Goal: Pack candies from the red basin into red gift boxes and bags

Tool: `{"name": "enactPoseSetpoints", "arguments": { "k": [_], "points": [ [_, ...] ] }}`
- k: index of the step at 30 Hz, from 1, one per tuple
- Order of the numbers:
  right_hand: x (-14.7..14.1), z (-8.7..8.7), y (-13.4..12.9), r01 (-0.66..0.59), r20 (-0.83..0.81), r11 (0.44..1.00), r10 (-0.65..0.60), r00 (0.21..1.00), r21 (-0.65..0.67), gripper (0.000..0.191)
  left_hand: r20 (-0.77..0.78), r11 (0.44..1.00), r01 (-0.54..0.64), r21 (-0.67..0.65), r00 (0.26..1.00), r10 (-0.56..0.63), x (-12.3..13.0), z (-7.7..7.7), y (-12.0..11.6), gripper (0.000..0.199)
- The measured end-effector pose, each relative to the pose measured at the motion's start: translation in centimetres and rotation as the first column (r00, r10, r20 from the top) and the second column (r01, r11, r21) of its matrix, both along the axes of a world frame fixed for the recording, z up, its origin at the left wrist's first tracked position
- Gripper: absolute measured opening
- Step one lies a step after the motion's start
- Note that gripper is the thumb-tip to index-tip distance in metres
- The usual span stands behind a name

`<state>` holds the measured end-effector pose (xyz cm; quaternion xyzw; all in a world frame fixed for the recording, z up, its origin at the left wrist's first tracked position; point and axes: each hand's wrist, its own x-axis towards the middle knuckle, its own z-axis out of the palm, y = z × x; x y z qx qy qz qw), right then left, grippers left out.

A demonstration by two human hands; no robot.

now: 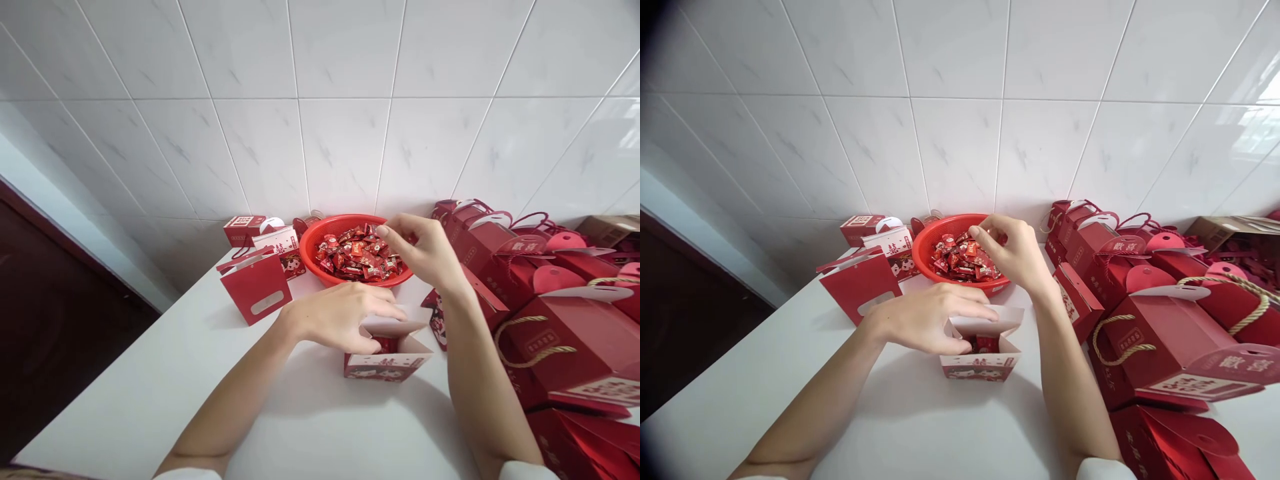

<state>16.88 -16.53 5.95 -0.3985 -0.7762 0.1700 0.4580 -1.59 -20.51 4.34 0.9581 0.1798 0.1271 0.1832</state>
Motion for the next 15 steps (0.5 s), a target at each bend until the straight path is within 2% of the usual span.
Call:
{"name": "enactPoseSetpoints", "arguments": {
  "k": [4,6,8,10,11,13,15],
  "points": [
    [0.2,-1.2,2.2,-0.17,-0.01,0.984,0.169,0.986,-0.051,0.049,0.062,0.991,0.049,-0.128,0.997,-0.041,-0.5,0.1,0.1,0.05],
    [0.6,-1.0,2.1,-0.226,-0.036,0.97,0.224,0.974,-0.086,0.051,0.171,0.986,0.02,-0.167,0.985,0.009,-1.5,0.3,0.6,0.047],
    [1.1,-0.4,1.4,-0.311,-0.079,0.939,0.303,0.95,-0.143,0.054,0.316,0.984,-0.048,-0.171,0.943,0.101,-2.8,0.7,1.4,0.043],
    [1.5,0.2,0.5,-0.424,-0.108,0.887,0.41,0.905,-0.181,0.058,0.492,0.977,-0.136,-0.165,0.847,0.201,-4.1,0.9,2.3,0.039],
    [1.5,0.4,0.2,-0.466,-0.11,0.864,0.453,0.885,-0.189,0.059,0.587,0.97,-0.173,-0.172,0.772,0.242,-4.5,0.9,2.7,0.036],
    [1.2,0.6,-0.4,-0.504,-0.093,0.841,0.495,0.864,-0.198,0.057,0.734,0.959,-0.207,-0.192,0.618,0.28,-5.1,0.9,3.4,0.032],
    [0.7,0.7,-0.8,-0.503,-0.076,0.836,0.499,0.863,-0.218,0.053,0.804,0.958,-0.226,-0.178,0.527,0.274,-5.2,0.8,3.6,0.03]
  ]
}}
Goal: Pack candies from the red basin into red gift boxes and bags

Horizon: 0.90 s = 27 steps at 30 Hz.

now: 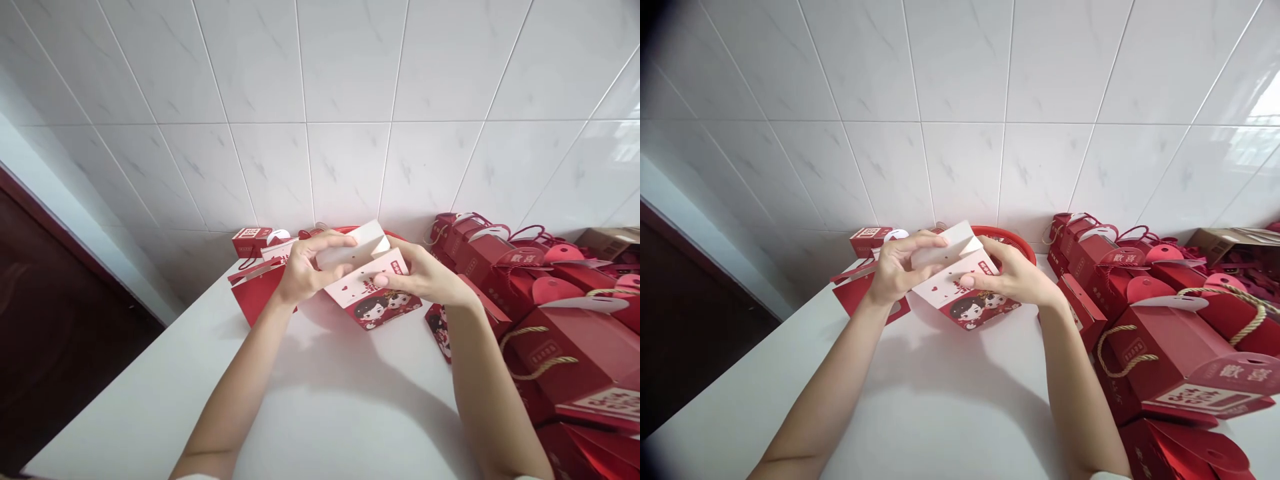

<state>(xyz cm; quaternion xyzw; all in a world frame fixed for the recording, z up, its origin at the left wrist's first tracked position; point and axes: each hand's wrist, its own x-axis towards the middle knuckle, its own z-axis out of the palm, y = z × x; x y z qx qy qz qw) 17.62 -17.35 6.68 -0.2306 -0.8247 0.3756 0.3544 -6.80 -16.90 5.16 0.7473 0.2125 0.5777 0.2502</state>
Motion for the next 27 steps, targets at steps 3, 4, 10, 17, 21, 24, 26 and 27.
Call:
{"name": "enactPoseSetpoints", "arguments": {
  "k": [3,4,10,17,21,24,26,27],
  "points": [
    [-0.5,0.3,-0.7,-0.001,-0.006,1.0,0.001,1.0,0.008,0.049,0.049,0.995,-0.066,0.079,0.997,0.063,0.0,0.2,-0.4,0.027],
    [-0.5,0.4,-1.0,-0.001,-0.011,1.0,0.002,1.0,0.02,0.048,0.055,0.991,-0.086,0.099,0.995,0.081,0.0,0.3,-0.6,0.027],
    [1.5,1.2,-1.3,0.004,-0.015,0.997,-0.002,1.0,0.076,0.057,0.09,0.98,-0.132,0.152,0.989,0.119,0.2,0.7,-1.5,0.025],
    [2.3,1.5,-1.6,-0.018,-0.026,1.0,0.018,0.999,0.002,0.073,0.057,0.981,-0.116,0.153,0.992,0.108,1.5,0.3,-1.1,0.032],
    [1.7,1.4,-1.3,-0.046,-0.005,0.998,0.046,0.999,-0.046,0.058,-0.027,0.997,-0.068,0.036,0.997,0.069,1.6,0.4,-1.3,0.026],
    [1.3,1.0,-0.8,-0.027,-0.024,0.996,0.025,0.999,-0.091,0.045,0.017,0.996,-0.05,-0.073,0.999,0.052,1.5,0.5,-1.5,0.025],
    [1.2,0.8,-0.5,0.004,-0.056,0.992,-0.012,0.998,-0.129,0.04,0.057,0.992,0.024,-0.126,0.998,-0.017,1.3,0.5,-1.5,0.046],
    [1.2,0.7,-0.4,0.028,-0.083,0.99,-0.04,0.996,-0.135,0.039,0.066,0.987,0.074,-0.145,0.996,-0.065,1.2,0.6,-1.4,0.058]
  ]
}}
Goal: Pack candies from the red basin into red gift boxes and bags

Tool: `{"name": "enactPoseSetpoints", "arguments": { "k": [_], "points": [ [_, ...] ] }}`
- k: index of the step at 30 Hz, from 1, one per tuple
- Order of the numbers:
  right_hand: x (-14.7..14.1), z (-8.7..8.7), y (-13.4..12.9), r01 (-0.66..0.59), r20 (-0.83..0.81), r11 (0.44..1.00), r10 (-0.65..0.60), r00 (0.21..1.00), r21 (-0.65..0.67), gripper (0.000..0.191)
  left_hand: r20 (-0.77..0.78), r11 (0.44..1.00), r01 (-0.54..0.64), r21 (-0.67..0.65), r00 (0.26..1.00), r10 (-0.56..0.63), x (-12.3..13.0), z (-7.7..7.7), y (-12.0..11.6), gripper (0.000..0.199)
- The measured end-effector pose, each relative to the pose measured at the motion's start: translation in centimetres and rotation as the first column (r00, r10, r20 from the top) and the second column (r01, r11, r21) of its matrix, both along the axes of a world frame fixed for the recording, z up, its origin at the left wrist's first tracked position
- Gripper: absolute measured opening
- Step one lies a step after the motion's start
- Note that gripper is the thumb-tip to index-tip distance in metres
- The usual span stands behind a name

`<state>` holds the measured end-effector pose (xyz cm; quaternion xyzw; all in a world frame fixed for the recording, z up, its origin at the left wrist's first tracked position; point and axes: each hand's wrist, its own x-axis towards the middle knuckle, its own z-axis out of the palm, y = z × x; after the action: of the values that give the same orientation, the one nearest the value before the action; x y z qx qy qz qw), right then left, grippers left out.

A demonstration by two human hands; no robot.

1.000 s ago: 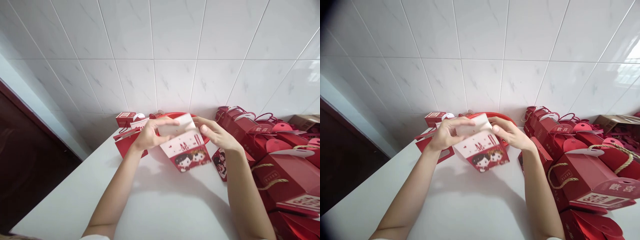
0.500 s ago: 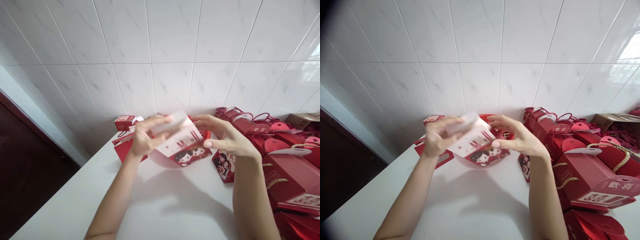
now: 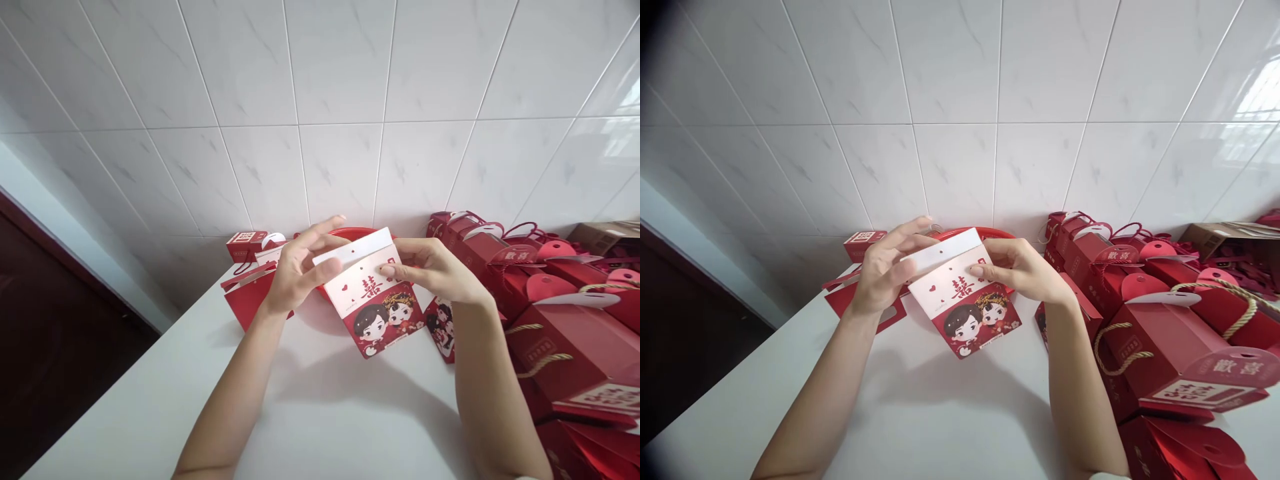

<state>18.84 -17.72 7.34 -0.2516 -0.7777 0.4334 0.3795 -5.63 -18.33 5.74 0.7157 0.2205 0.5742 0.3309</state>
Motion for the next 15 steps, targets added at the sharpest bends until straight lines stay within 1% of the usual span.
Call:
{"name": "enactPoseSetpoints", "arguments": {
  "k": [1,2,3,6,7,11,13,15],
  "points": [
    [0.0,-0.1,0.1,0.032,-0.034,0.999,-0.032,0.999,0.004,0.039,-0.005,0.999,0.045,-0.017,0.999,-0.046,0.0,0.0,0.0,0.068],
    [0.1,-0.1,0.2,0.065,-0.073,0.998,-0.064,0.995,0.015,0.038,-0.02,0.997,0.076,-0.031,0.997,-0.077,0.0,0.1,0.0,0.072],
    [0.1,-0.2,0.3,0.097,-0.116,0.995,-0.093,0.989,0.027,0.038,-0.036,0.995,0.088,-0.043,0.995,-0.089,0.1,0.1,0.1,0.07],
    [0.1,-0.3,0.3,0.148,-0.189,0.988,-0.138,0.972,0.039,0.039,-0.06,0.996,0.056,-0.065,0.996,-0.06,0.5,0.0,0.1,0.046],
    [0.0,-0.3,0.3,0.151,-0.19,0.988,-0.142,0.971,0.036,0.04,-0.055,0.997,0.035,-0.069,0.998,-0.039,0.7,-0.1,0.1,0.043],
    [-0.7,-0.3,0.0,0.15,-0.174,0.989,-0.147,0.974,0.006,0.047,-0.035,0.995,-0.032,-0.095,0.999,0.028,1.0,-0.2,0.2,0.045],
    [-1.0,-0.4,-0.4,0.18,-0.182,0.983,-0.183,0.966,-0.029,0.047,-0.043,0.995,-0.041,-0.086,0.998,0.037,1.0,-0.2,0.3,0.038],
    [-1.2,-0.4,-1.2,0.246,-0.205,0.966,-0.257,0.944,-0.08,0.05,-0.061,0.997,-0.038,-0.061,0.998,0.035,1.1,-0.2,0.3,0.026]
  ]
}}
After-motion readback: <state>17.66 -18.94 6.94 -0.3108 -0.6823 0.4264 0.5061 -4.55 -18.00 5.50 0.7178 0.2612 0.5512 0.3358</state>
